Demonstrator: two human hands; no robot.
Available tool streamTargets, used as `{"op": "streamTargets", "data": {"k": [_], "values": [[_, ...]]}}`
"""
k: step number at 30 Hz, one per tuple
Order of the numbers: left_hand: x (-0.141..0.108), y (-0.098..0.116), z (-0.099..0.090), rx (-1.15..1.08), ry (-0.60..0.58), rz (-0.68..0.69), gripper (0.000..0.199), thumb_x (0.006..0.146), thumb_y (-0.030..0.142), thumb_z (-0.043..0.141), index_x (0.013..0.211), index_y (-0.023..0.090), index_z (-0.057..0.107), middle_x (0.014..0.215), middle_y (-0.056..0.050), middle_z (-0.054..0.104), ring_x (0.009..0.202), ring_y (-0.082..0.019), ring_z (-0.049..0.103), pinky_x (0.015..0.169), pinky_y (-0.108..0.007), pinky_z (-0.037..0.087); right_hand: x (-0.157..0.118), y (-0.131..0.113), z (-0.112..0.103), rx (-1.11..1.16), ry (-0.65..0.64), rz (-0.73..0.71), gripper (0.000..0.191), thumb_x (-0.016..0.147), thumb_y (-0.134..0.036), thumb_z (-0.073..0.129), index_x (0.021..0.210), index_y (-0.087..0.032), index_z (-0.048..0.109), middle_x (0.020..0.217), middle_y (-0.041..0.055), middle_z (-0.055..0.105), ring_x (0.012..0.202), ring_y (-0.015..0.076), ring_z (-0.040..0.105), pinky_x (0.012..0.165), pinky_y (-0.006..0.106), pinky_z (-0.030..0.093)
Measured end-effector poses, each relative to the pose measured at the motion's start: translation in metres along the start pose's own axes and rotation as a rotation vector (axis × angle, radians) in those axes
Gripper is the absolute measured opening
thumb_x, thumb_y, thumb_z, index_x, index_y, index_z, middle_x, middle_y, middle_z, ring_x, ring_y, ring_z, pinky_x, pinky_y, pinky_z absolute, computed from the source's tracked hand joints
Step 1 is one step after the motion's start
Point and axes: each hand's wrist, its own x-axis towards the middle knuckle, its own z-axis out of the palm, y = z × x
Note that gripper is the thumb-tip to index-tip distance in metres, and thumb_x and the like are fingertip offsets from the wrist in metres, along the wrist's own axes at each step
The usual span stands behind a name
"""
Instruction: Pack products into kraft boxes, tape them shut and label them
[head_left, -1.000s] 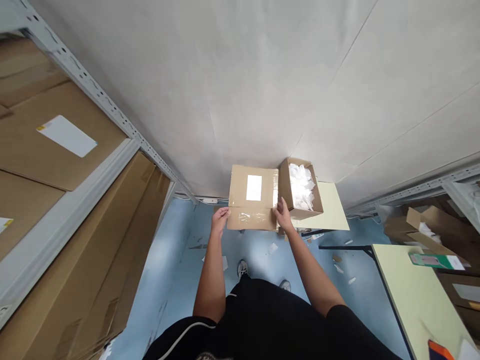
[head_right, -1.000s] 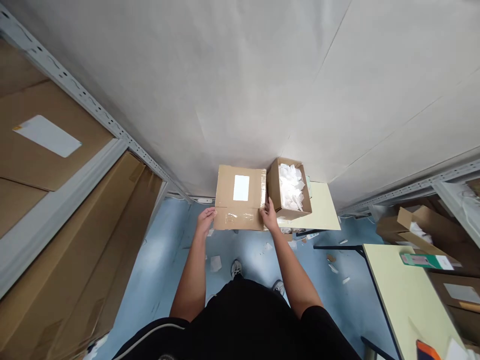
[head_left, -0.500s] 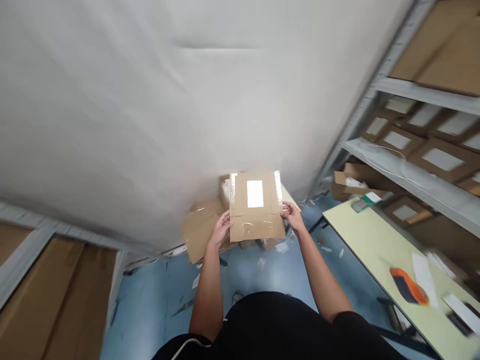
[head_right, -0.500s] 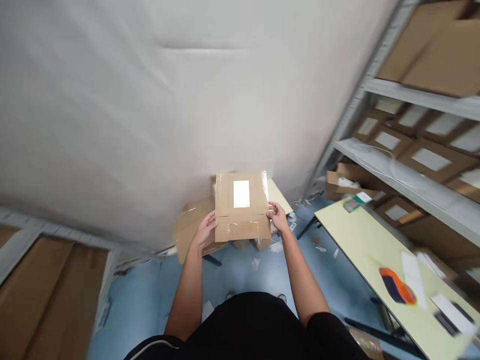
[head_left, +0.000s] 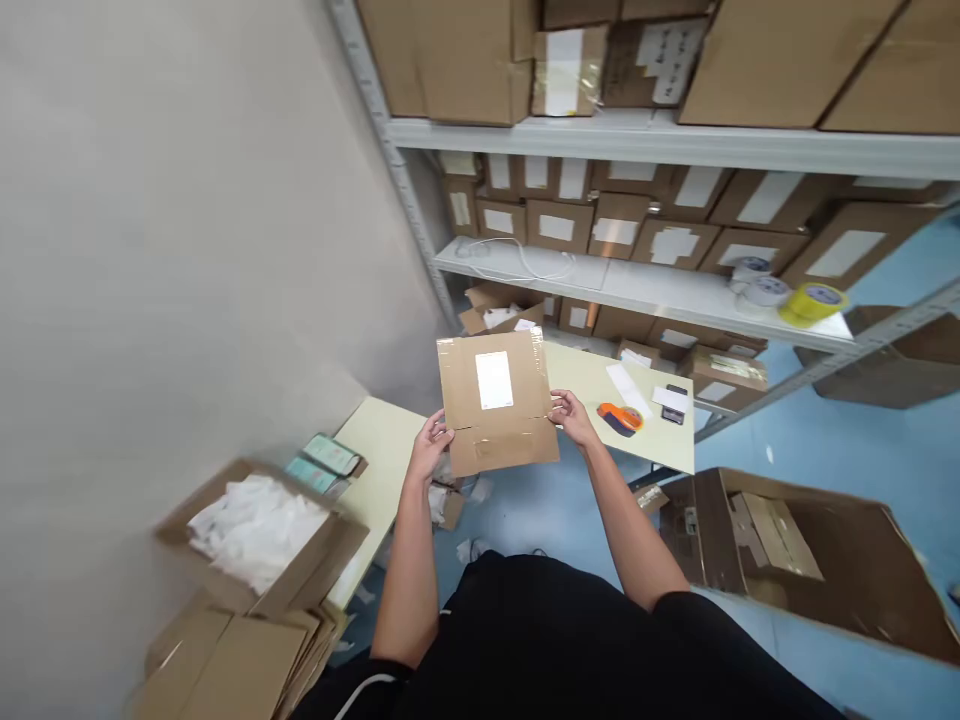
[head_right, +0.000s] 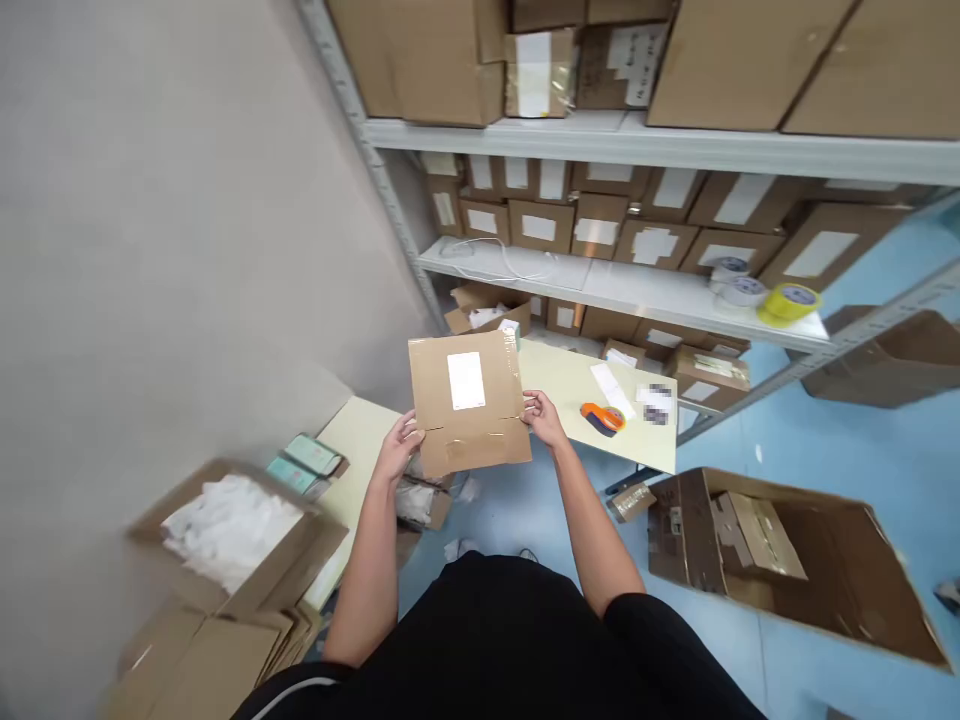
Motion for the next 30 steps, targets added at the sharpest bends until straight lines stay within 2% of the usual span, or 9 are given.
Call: {"op": "streamTargets", "data": {"k": [5, 10, 13, 16, 22, 27, 30], "values": [[0.078, -0.001, 0.064, 0.001, -0.149, -0.014, 0.092, 0.061, 0.052, 0.089, 0.141, 0.016, 0.061, 0.105, -0.011, 0.077, 0.098, -0.025, 0.074, 0.089, -0.037, 0.057, 0.008, 0.011, -0.057, 0.012, 0.187, 0.011, 0.057, 0.065, -0.03, 0.074, 0.121, -0.025, 0.061, 0.097, -0.0001, 0.065, 0.077, 0.0158, 0.061, 0.077, 0.035, 0.053], [0.148, -0.002, 0.102, 0.005, -0.309, -0.042, 0.088, 0.062, 0.053, 0.09, 0.137, 0.014, 0.064, 0.098, -0.008, 0.076, 0.09, -0.023, 0.072, 0.084, -0.036, 0.057, 0.035, 0.019, -0.083, -0.016, 0.34, 0.026, 0.057, 0.062, -0.028, 0.074, 0.118, -0.024, 0.064, 0.092, -0.0002, 0.065, 0.074, 0.0152, 0.06, 0.074, 0.034, 0.053], [0.193, 0.002, 0.111, 0.022, -0.393, -0.034, 0.083, 0.066, 0.054, 0.088, 0.135, 0.014, 0.065, 0.1, -0.008, 0.074, 0.088, -0.022, 0.071, 0.081, -0.034, 0.057, 0.061, 0.022, -0.083, -0.028, 0.402, 0.069, 0.056, 0.058, -0.026, 0.075, 0.113, -0.023, 0.066, 0.089, 0.0012, 0.065, 0.076, 0.0175, 0.061, 0.073, 0.036, 0.052], [0.237, 0.006, 0.111, 0.042, -0.449, -0.028, 0.079, 0.068, 0.053, 0.086, 0.136, 0.016, 0.066, 0.102, -0.008, 0.073, 0.088, -0.022, 0.071, 0.081, -0.034, 0.057, 0.09, 0.027, -0.076, -0.018, 0.445, 0.129, 0.054, 0.058, -0.025, 0.075, 0.112, -0.023, 0.068, 0.088, 0.0029, 0.066, 0.079, 0.0204, 0.064, 0.075, 0.038, 0.053], [0.305, -0.007, 0.114, 0.083, -0.485, -0.076, 0.075, 0.07, 0.05, 0.085, 0.135, 0.018, 0.067, 0.102, -0.006, 0.073, 0.088, -0.021, 0.07, 0.082, -0.033, 0.057, 0.139, 0.049, -0.066, -0.085, 0.499, 0.214, 0.062, 0.064, -0.033, 0.073, 0.125, -0.022, 0.069, 0.101, 0.0048, 0.071, 0.086, 0.0198, 0.067, 0.082, 0.039, 0.057], [0.338, -0.025, 0.13, 0.196, -0.491, -0.064, 0.065, 0.074, 0.043, 0.078, 0.133, 0.019, 0.069, 0.097, -0.005, 0.073, 0.082, -0.02, 0.068, 0.077, -0.031, 0.055, 0.145, 0.078, -0.078, -0.18, 0.558, 0.268, 0.065, 0.07, -0.033, 0.072, 0.135, -0.023, 0.066, 0.12, 0.0108, 0.074, 0.099, 0.0238, 0.071, 0.09, 0.043, 0.058], [0.346, -0.034, 0.148, 0.407, -0.48, -0.042, 0.053, 0.075, 0.032, 0.075, 0.126, 0.021, 0.074, 0.088, -0.004, 0.073, 0.075, -0.02, 0.066, 0.073, -0.03, 0.052, 0.128, 0.095, -0.101, -0.386, 0.699, 0.376, 0.056, 0.072, -0.029, 0.068, 0.127, -0.021, 0.069, 0.117, 0.0114, 0.075, 0.101, 0.0268, 0.072, 0.095, 0.047, 0.057]]}}
